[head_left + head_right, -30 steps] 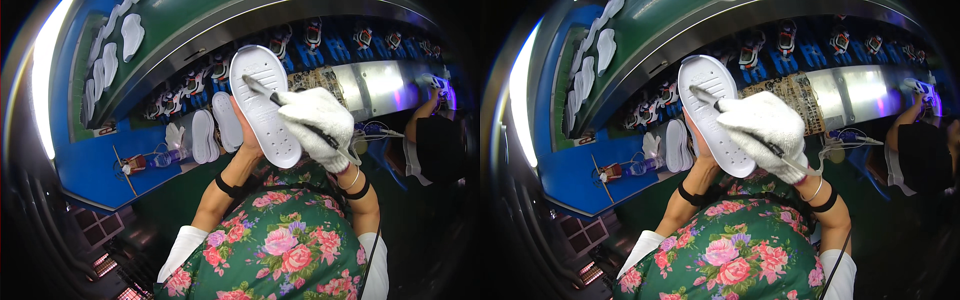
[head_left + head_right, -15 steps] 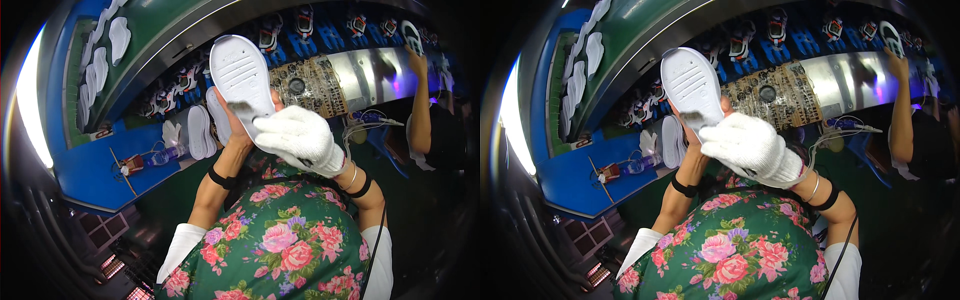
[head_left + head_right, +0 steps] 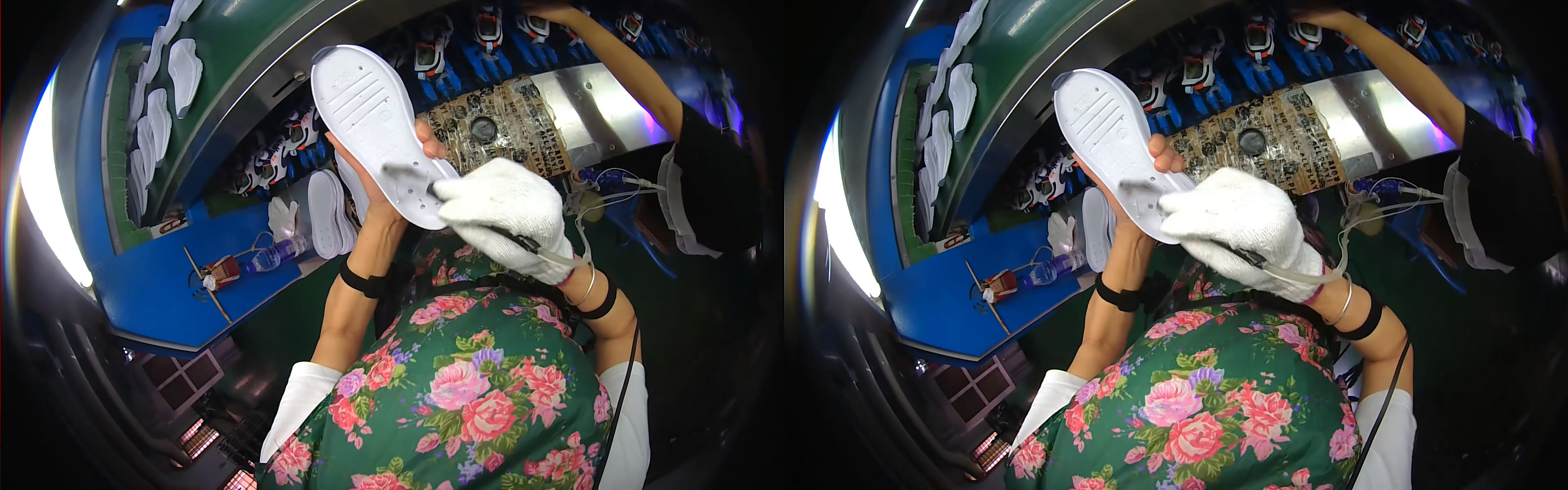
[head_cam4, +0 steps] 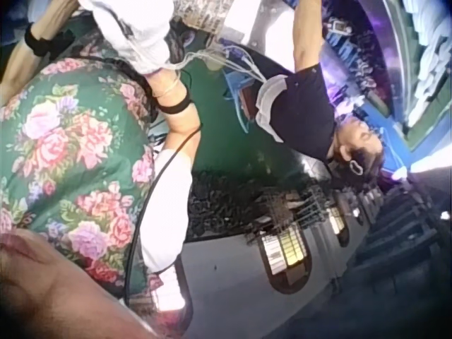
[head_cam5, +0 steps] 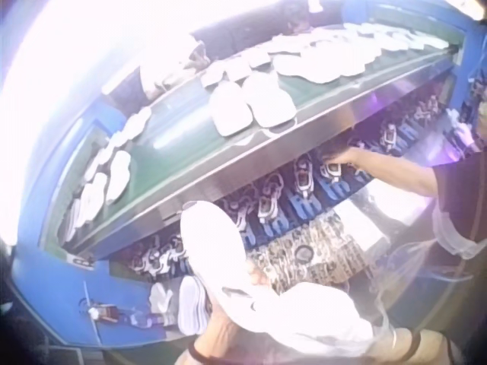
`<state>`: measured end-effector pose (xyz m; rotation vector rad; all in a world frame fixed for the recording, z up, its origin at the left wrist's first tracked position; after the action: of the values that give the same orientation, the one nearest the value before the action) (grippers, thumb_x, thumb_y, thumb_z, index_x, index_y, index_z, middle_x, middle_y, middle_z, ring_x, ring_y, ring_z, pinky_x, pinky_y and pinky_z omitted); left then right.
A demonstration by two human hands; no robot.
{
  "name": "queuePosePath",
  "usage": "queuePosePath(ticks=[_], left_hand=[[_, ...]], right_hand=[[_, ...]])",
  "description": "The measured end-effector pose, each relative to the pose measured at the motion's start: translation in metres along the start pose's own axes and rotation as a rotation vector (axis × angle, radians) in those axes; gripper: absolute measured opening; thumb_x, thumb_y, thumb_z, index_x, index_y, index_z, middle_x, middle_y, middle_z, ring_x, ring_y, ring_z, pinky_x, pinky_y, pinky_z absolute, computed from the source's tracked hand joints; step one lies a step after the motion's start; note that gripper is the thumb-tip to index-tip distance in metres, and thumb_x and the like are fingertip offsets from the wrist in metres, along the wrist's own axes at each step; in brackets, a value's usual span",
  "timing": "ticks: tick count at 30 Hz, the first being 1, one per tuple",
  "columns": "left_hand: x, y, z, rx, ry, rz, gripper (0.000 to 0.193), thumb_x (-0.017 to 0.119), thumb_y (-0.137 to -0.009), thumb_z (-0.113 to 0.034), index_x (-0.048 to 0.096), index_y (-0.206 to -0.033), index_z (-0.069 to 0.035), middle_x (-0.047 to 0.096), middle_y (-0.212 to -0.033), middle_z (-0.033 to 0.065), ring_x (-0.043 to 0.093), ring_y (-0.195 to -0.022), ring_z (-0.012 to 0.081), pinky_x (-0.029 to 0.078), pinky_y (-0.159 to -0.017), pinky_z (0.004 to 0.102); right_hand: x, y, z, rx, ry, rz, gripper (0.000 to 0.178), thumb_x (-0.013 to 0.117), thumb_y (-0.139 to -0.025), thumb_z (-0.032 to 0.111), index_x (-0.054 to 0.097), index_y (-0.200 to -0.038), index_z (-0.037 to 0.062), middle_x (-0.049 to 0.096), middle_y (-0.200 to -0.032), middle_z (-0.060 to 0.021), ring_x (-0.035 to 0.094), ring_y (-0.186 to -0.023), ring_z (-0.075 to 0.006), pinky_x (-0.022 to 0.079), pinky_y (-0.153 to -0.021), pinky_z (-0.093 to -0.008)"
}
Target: Applying glue or adhesive to the inside of white shoe soles using a brush on a manufacturing line.
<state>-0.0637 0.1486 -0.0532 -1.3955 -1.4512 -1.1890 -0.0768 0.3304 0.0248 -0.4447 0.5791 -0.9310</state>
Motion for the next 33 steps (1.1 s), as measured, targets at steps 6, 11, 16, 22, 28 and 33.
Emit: queuePosePath(ticks=[6, 11, 16, 22, 28, 33], left_hand=[[-0.001, -0.004, -0.001, -0.060, 0.023, -0.011, 0.109, 0.033, -0.068, -0.103, 0.056, -0.102, -0.001, 0.057, -0.085, 0.0127, 0.055, -0.077, 0.0263, 0.050, -0.067, 0.0384], [-0.008, -0.004, -0.007, -0.071, -0.021, 0.026, 0.109, 0.033, -0.070, -0.102, 0.058, -0.109, -0.003, 0.060, -0.089, 0.0136, 0.056, -0.075, 0.0255, 0.050, -0.070, 0.0389], [-0.019, -0.011, -0.018, -0.102, -0.195, -0.020, 0.106, 0.029, -0.078, -0.097, 0.051, -0.134, -0.009, 0.060, -0.094, 0.0152, 0.059, -0.077, 0.0268, 0.051, -0.072, 0.0417], [-0.018, -0.010, -0.023, -0.273, -0.267, 0.078, 0.114, 0.027, -0.076, -0.098, 0.047, -0.142, -0.008, 0.065, -0.096, 0.0203, 0.067, -0.074, 0.0298, 0.058, -0.063, 0.0408], [-0.027, -0.009, -0.026, -0.375, -0.303, 0.103, 0.114, 0.026, -0.076, -0.097, 0.046, -0.145, -0.008, 0.067, -0.099, 0.0243, 0.072, -0.078, 0.0330, 0.061, -0.063, 0.0413], [-0.024, -0.009, -0.022, -0.513, -0.239, 0.154, 0.112, 0.026, -0.078, -0.095, 0.047, -0.145, -0.008, 0.067, -0.099, 0.0254, 0.072, -0.078, 0.0327, 0.061, -0.066, 0.0418]], right_hand=[[0.018, 0.016, 0.008, -0.102, 0.121, 0.068, 0.024, 0.077, -0.071, 0.004, 0.076, -0.095, 0.0071, 0.075, -0.103, -0.0094, 0.070, -0.084, -0.0229, 0.057, -0.076, -0.0353], [0.004, 0.008, 0.000, 0.015, 0.011, 0.008, 0.020, 0.079, -0.074, 0.003, 0.075, -0.094, 0.0049, 0.075, -0.102, -0.0131, 0.071, -0.085, -0.0265, 0.056, -0.075, -0.0362], [0.020, 0.021, 0.000, -0.093, 0.130, 0.137, 0.021, 0.077, -0.075, 0.005, 0.075, -0.096, 0.0051, 0.074, -0.106, -0.0132, 0.069, -0.085, -0.0279, 0.056, -0.074, -0.0354], [0.018, 0.017, -0.001, -0.096, 0.058, 0.085, 0.023, 0.076, -0.071, 0.006, 0.075, -0.094, 0.0065, 0.073, -0.104, -0.0092, 0.069, -0.082, -0.0260, 0.057, -0.070, -0.0356], [0.036, 0.026, 0.008, -0.162, 0.202, 0.220, 0.028, 0.074, -0.066, 0.010, 0.073, -0.094, 0.0058, 0.072, -0.106, -0.0103, 0.067, -0.085, -0.0241, 0.057, -0.067, -0.0337], [0.023, 0.024, -0.003, -0.116, -0.084, 0.261, 0.033, 0.077, -0.066, 0.008, 0.073, -0.098, 0.0094, 0.072, -0.106, -0.0069, 0.066, -0.084, -0.0274, 0.056, -0.072, -0.0365]])
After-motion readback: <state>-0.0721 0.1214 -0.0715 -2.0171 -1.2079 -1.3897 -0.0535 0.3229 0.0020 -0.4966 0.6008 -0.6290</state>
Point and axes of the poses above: each hand's wrist, its own y-axis away from the middle knuckle, its own x-axis out of the palm, z = x × y, the point moved 3 cm from there along -y, towards the middle knuckle
